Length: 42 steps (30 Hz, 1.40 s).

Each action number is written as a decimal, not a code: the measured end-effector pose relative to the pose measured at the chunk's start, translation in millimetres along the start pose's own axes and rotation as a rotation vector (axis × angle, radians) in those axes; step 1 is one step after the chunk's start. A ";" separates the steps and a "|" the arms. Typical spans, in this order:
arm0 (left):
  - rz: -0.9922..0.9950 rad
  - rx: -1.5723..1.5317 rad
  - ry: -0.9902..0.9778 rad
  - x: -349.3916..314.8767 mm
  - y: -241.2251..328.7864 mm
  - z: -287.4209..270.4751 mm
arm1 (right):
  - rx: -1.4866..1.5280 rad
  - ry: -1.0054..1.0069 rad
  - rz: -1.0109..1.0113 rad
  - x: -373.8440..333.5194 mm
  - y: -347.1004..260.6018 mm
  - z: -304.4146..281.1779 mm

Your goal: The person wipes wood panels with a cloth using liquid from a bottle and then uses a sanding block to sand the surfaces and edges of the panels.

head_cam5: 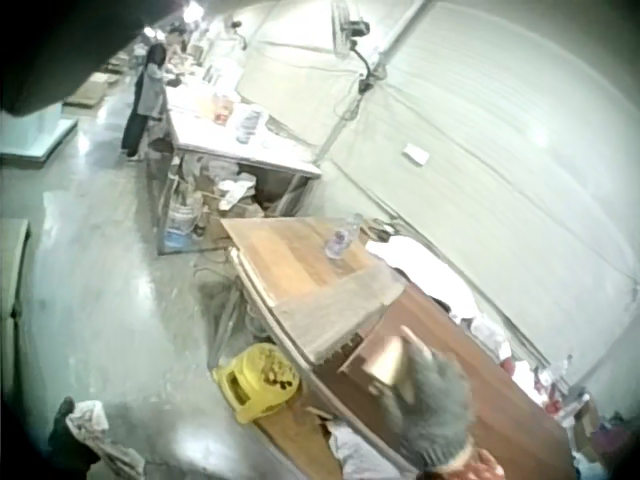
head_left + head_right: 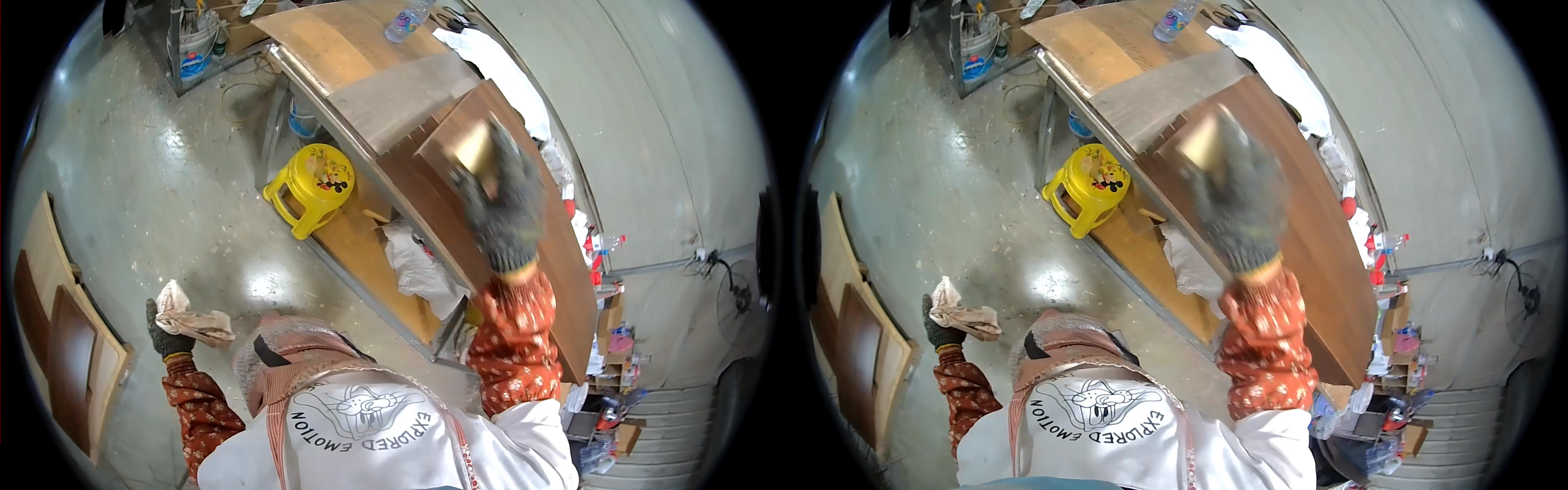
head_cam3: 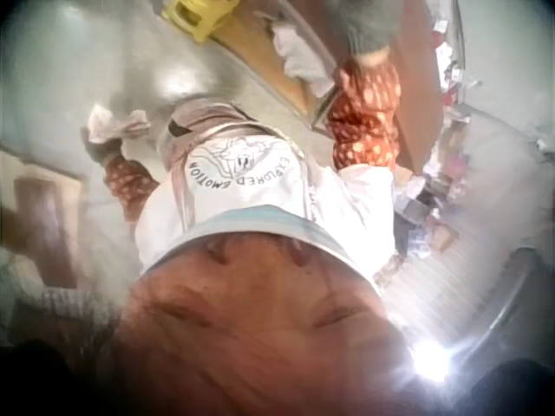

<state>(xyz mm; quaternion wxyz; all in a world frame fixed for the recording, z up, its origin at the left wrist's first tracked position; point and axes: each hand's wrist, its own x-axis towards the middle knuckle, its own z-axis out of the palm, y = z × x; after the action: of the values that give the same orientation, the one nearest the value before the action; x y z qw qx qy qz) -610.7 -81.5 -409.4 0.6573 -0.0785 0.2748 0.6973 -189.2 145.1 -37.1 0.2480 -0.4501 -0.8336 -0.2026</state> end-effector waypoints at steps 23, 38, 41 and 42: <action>-0.171 -0.128 -0.280 58.2 -89.7 126.3 | -0.061 -0.332 0.045 35.9 5.1 -10.7; 0.250 0.923 -0.386 89.0 -83.5 65.4 | -0.144 -0.473 0.312 92.7 102.1 35.7; 0.526 1.600 -0.501 90.4 -75.9 110.5 | 0.214 -0.364 0.086 63.6 83.6 38.5; 0.692 1.849 -0.516 89.7 -70.5 129.6 | 0.185 -0.371 -0.011 61.1 69.6 36.2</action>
<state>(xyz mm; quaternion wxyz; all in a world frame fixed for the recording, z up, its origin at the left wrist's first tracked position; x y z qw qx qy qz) -521.5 58.8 -362.9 0.2623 0.6962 0.5634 0.3593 -167.1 240.7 -21.5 0.1292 -0.4506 -0.8824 -0.0402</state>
